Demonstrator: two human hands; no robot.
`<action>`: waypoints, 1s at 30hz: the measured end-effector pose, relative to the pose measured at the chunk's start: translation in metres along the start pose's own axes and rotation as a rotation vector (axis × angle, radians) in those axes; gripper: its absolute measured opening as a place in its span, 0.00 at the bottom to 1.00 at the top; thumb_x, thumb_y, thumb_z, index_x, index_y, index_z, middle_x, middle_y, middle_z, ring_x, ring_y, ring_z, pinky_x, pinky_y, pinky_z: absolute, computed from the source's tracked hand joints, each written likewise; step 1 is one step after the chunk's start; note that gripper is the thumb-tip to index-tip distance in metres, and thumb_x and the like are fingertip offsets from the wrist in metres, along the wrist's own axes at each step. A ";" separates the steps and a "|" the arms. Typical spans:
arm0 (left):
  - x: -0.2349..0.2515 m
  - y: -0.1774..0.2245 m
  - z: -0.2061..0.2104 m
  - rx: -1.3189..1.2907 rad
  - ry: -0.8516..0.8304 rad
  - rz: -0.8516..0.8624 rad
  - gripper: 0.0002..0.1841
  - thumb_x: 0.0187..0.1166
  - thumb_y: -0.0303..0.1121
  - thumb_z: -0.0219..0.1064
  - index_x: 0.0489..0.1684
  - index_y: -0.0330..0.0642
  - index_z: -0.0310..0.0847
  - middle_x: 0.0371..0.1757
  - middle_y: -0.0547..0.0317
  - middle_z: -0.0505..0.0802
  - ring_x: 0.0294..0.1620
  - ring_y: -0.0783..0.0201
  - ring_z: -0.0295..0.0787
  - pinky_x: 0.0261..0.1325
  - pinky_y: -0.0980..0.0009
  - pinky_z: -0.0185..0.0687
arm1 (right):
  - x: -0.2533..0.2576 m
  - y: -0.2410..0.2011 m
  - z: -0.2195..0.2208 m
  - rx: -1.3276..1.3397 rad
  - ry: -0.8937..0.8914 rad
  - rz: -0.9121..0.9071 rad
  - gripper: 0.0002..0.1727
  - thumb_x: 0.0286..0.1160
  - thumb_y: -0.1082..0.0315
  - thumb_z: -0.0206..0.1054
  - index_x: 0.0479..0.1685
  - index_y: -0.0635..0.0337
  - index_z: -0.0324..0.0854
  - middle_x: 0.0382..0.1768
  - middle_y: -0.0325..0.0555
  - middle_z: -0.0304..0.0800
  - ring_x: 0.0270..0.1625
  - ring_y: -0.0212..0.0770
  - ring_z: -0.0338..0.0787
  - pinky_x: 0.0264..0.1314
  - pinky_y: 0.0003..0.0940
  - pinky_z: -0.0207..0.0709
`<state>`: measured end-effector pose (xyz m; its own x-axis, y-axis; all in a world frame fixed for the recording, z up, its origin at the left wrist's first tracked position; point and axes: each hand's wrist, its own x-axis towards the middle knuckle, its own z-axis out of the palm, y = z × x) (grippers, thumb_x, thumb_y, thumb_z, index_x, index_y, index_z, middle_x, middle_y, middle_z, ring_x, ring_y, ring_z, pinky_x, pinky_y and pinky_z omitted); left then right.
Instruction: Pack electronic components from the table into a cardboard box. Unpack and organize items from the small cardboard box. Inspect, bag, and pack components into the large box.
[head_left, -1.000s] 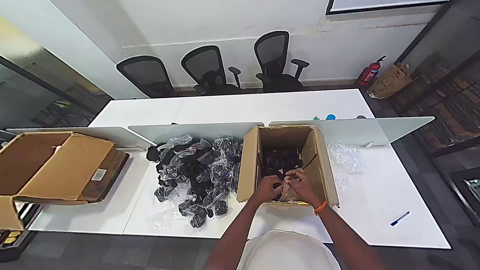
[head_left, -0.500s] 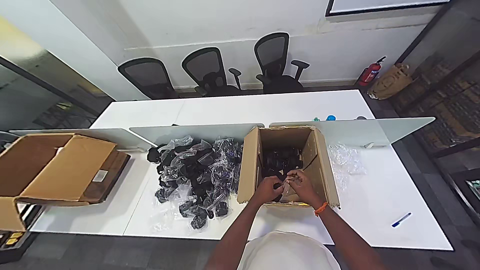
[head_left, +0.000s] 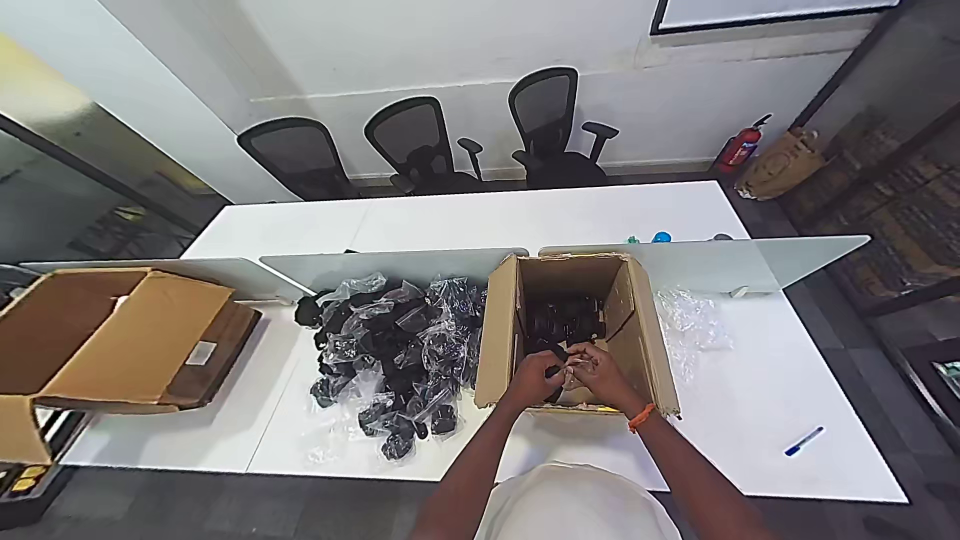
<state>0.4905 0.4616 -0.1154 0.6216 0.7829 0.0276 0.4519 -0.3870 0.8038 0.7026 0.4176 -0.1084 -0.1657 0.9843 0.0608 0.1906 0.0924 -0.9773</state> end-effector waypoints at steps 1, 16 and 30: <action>0.000 0.000 0.000 -0.004 -0.010 -0.003 0.15 0.80 0.43 0.66 0.40 0.41 0.92 0.46 0.56 0.94 0.50 0.64 0.91 0.61 0.60 0.86 | 0.000 0.001 0.000 -0.011 0.008 -0.011 0.19 0.71 0.72 0.74 0.62 0.62 0.83 0.55 0.45 0.91 0.57 0.35 0.91 0.66 0.33 0.86; 0.001 0.002 0.000 -0.007 -0.053 -0.058 0.16 0.78 0.43 0.65 0.39 0.39 0.91 0.45 0.54 0.93 0.49 0.62 0.90 0.60 0.59 0.86 | 0.000 0.000 -0.002 0.023 0.181 -0.056 0.10 0.72 0.72 0.73 0.51 0.62 0.87 0.50 0.45 0.92 0.54 0.37 0.91 0.61 0.34 0.87; 0.001 -0.007 0.004 -0.004 -0.039 0.073 0.17 0.84 0.44 0.63 0.41 0.39 0.92 0.46 0.53 0.93 0.53 0.63 0.90 0.64 0.62 0.84 | -0.002 -0.001 -0.002 -0.024 0.097 -0.091 0.08 0.79 0.68 0.69 0.45 0.61 0.90 0.46 0.43 0.93 0.51 0.33 0.91 0.62 0.31 0.85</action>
<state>0.4906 0.4630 -0.1231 0.6773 0.7330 0.0625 0.4024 -0.4402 0.8027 0.7050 0.4161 -0.1075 -0.0889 0.9816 0.1692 0.2027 0.1841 -0.9618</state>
